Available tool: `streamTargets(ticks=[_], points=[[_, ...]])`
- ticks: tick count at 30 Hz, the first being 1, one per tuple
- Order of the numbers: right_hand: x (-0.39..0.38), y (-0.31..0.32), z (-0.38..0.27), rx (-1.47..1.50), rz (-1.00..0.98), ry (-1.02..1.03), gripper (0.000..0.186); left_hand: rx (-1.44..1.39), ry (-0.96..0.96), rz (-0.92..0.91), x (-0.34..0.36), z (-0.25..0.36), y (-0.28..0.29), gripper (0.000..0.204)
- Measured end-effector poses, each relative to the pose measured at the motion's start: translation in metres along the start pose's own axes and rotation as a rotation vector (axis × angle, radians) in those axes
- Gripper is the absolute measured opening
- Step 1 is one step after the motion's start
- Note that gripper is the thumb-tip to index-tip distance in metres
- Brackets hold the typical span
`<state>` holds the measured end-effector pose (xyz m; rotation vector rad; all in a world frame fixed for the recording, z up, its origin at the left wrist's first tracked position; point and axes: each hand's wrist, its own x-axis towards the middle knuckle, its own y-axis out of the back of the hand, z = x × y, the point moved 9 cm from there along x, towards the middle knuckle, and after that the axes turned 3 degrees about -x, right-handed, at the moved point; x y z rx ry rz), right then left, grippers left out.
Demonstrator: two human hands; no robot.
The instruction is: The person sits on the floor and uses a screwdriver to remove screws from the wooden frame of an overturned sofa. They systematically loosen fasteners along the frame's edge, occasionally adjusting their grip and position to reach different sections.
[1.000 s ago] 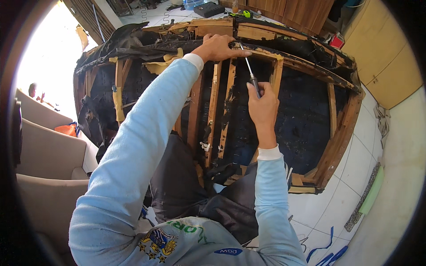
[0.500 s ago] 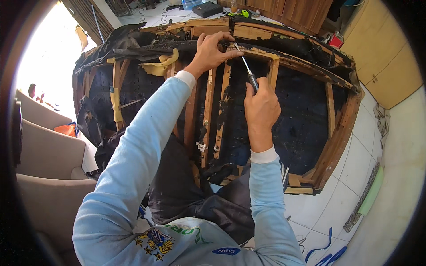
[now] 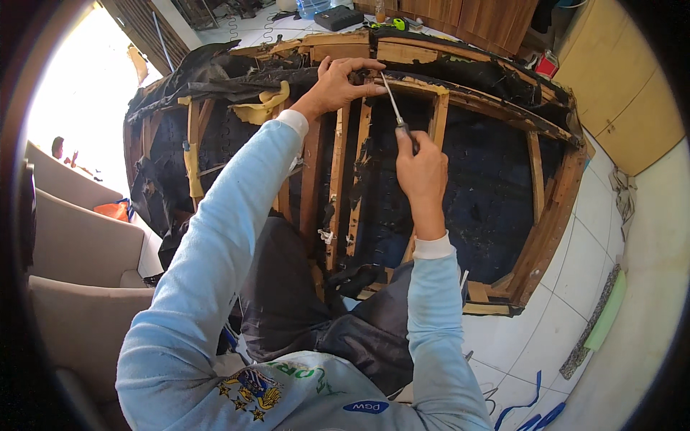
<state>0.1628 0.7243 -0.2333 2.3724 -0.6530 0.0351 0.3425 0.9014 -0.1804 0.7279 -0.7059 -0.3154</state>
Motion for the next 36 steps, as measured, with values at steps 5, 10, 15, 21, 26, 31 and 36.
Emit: streamTargets(ticks=[5, 10, 15, 21, 26, 31, 36], points=[[-0.001, 0.006, -0.005, -0.237, 0.112, 0.034, 0.038, 0.061, -0.049, 0.072, -0.004, -0.003, 0.001, 0.086], [-0.006, 0.023, -0.025, -0.128, 0.247, 0.312, 0.038, 0.138, -0.012, -0.022, -0.004, -0.001, -0.006, 0.091], [0.014, 0.012, -0.002, -0.006, 0.051, 0.243, 0.04, 0.214, -0.052, -0.017, -0.005, 0.003, -0.007, 0.09], [0.006, -0.023, 0.016, 0.466, -0.358, -0.212, 0.05, 0.182, -0.012, 0.034, -0.008, 0.001, -0.004, 0.09], [-0.022, -0.094, 0.023, 1.21, -0.807, -0.587, 0.052, 0.134, 0.051, -0.035, 0.001, 0.0, -0.01, 0.094], [-0.027, -0.096, -0.008, 1.086, -0.597, -0.362, 0.049, -0.155, 0.101, -0.08, 0.011, -0.021, 0.009, 0.073], [0.001, -0.051, -0.002, 0.765, -0.345, 0.05, 0.045, -0.52, 0.142, -0.333, 0.024, 0.01, 0.02, 0.056]])
